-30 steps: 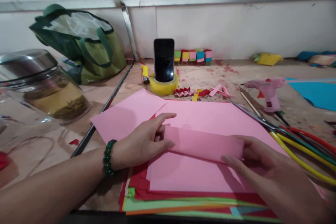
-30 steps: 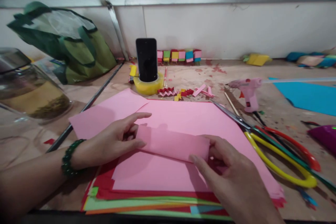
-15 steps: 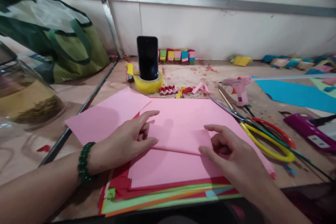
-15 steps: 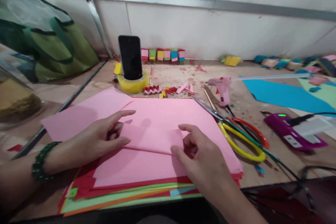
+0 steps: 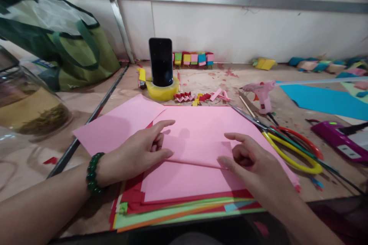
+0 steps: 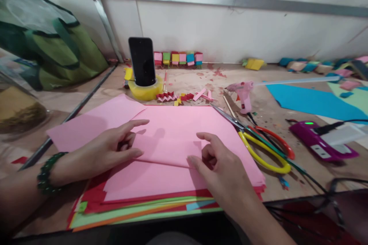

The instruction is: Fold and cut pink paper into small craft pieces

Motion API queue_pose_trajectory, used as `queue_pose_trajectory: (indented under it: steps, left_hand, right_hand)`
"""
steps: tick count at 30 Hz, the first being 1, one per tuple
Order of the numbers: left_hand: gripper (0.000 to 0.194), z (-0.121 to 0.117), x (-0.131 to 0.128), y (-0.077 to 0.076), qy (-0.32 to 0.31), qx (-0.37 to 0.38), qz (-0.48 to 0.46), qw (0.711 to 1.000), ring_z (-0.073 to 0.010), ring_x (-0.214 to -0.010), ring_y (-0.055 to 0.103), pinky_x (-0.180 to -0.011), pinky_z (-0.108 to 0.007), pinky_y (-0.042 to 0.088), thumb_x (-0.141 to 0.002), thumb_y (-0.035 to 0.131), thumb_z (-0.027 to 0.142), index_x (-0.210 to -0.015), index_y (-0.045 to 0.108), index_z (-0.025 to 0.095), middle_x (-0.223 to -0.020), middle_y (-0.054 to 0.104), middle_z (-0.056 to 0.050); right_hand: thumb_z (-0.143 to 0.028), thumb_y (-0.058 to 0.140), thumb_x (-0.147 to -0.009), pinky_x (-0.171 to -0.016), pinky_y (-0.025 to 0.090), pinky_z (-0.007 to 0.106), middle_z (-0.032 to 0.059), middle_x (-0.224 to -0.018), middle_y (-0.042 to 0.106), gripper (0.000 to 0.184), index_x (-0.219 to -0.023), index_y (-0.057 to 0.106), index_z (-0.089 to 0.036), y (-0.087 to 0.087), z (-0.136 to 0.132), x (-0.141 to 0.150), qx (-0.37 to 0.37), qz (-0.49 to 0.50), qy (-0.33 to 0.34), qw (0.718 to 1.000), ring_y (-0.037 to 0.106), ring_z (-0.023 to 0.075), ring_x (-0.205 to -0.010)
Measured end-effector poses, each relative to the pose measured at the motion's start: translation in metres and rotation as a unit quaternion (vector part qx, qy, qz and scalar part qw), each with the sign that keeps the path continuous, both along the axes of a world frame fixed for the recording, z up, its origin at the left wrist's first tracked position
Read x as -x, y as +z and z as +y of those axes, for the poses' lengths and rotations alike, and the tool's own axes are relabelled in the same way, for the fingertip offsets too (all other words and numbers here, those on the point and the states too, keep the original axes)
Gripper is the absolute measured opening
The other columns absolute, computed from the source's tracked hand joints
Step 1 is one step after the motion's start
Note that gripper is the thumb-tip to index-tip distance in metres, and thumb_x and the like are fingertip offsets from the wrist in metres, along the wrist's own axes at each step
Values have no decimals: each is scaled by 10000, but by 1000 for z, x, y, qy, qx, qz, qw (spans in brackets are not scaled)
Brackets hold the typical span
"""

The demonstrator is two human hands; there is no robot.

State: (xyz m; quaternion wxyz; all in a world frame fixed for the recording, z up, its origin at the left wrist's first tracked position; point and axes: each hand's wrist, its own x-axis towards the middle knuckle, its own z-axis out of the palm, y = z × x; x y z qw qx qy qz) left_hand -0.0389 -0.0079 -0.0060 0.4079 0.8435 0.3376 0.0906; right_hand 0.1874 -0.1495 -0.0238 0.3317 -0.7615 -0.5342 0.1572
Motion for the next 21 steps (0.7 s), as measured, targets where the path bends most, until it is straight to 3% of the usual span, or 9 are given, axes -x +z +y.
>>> queue_pose_trajectory:
  steps: [6, 12, 17, 21]
  left_hand:
    - [665, 0, -1, -1, -2, -5, 8, 1000, -99, -554, 405, -638, -247, 424, -801, 577, 298, -1407, 329, 182, -627, 403, 99]
    - [644, 5, -1, 2, -18, 30, -22, 999, -89, -555, 394, -863, -346, 461, -828, 542, 253, -1419, 311, 145, -604, 374, 114]
    - [666, 7, 0, -1, -20, 57, -54, 997, -77, -537, 400, -1069, -441, 353, -807, 556, 192, -1418, 296, 140, -572, 378, 138]
    - [645, 6, -1, -5, -9, 50, -77, 996, -65, -508, 379, -1108, -416, 326, -788, 562, 149, -1391, 334, 110, -552, 359, 151]
  right_hand:
    - [-398, 570, -828, -533, 429, 261, -52, -625, 519, 385, -1174, 534, -232, -2, -1, -3, 4, -23, 20, 1000, 508, 138, -548]
    - [-479, 546, -843, -501, 435, 267, -31, -632, 544, 434, -1205, 528, -240, -9, 0, -9, 2, -65, 33, 997, 525, 150, -535]
    - [-523, 543, -827, -492, 445, 273, -14, -646, 570, 461, -1199, 541, -251, -11, 1, -11, -11, -82, 42, 996, 537, 162, -533]
    - [-544, 541, -816, -469, 428, 265, -20, -634, 566, 483, -1206, 543, -259, -15, 1, -14, -18, -104, 36, 994, 531, 158, -515]
